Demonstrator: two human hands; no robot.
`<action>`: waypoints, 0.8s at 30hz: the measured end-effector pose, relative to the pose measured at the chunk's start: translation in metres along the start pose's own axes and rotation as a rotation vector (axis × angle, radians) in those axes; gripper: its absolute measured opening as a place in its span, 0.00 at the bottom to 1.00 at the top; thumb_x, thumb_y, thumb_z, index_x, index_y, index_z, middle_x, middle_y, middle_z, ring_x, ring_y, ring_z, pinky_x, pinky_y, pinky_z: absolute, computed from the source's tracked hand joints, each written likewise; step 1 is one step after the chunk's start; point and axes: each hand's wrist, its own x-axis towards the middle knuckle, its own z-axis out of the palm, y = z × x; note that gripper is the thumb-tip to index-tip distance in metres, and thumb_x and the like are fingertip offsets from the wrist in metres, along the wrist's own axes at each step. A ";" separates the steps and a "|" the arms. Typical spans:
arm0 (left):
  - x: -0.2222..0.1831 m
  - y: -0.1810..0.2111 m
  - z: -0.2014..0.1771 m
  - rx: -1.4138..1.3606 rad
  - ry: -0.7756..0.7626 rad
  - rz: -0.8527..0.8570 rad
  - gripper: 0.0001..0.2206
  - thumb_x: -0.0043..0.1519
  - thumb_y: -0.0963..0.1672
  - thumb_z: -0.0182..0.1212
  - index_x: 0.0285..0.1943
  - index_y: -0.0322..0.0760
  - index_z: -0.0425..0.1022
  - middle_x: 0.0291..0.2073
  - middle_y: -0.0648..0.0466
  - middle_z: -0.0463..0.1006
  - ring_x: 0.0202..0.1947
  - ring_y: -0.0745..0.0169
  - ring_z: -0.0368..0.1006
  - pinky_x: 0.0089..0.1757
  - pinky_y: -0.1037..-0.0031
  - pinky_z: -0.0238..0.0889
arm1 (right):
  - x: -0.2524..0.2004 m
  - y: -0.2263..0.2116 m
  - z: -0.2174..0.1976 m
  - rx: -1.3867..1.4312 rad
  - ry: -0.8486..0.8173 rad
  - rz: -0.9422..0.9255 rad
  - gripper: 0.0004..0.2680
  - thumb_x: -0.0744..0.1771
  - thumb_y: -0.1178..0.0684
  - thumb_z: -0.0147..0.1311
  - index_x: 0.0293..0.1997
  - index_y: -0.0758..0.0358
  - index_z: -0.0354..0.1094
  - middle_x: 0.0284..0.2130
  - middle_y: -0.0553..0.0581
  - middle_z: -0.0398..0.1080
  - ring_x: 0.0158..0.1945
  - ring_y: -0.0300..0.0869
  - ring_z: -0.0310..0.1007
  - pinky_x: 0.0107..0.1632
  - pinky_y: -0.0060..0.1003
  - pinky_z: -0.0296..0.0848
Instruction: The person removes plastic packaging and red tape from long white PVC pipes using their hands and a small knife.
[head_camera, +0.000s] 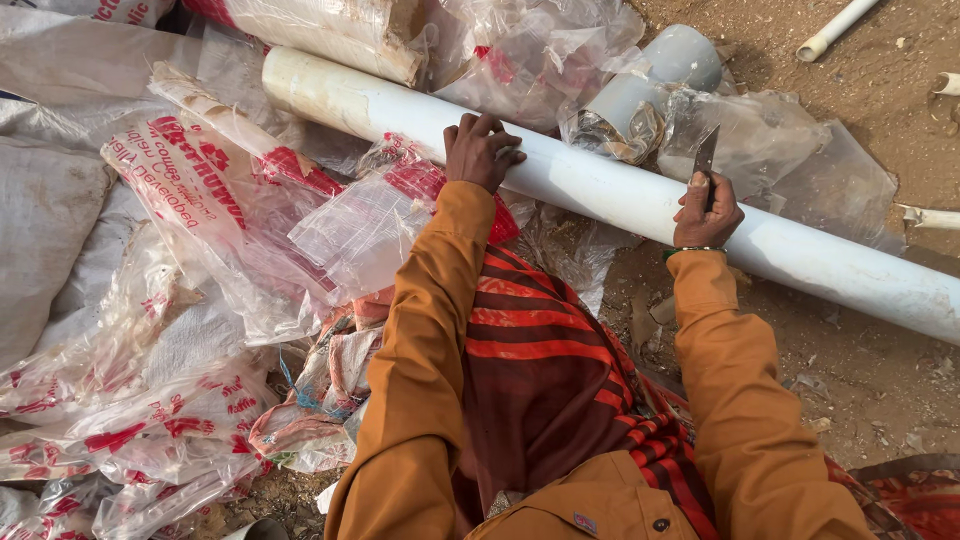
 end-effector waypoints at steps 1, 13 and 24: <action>0.004 0.002 0.003 0.034 -0.057 0.001 0.07 0.49 0.48 0.70 0.33 0.46 0.81 0.36 0.59 0.76 0.45 0.54 0.68 0.44 0.60 0.54 | 0.002 0.000 0.000 -0.008 0.000 -0.012 0.12 0.74 0.48 0.53 0.44 0.71 0.71 0.24 0.54 0.69 0.20 0.34 0.65 0.25 0.31 0.65; 0.006 -0.025 0.036 0.267 -0.020 0.116 0.08 0.59 0.44 0.64 0.38 0.35 0.70 0.36 0.48 0.71 0.42 0.47 0.67 0.43 0.59 0.60 | 0.003 -0.001 -0.001 -0.013 -0.022 -0.041 0.14 0.74 0.45 0.53 0.44 0.71 0.70 0.24 0.55 0.70 0.21 0.34 0.67 0.25 0.32 0.66; -0.009 -0.027 0.000 -0.082 0.098 0.136 0.10 0.48 0.43 0.70 0.38 0.38 0.81 0.37 0.52 0.77 0.42 0.47 0.69 0.44 0.61 0.63 | 0.002 0.004 0.000 -0.069 -0.027 -0.068 0.16 0.74 0.42 0.52 0.44 0.71 0.70 0.23 0.55 0.70 0.21 0.35 0.68 0.26 0.33 0.68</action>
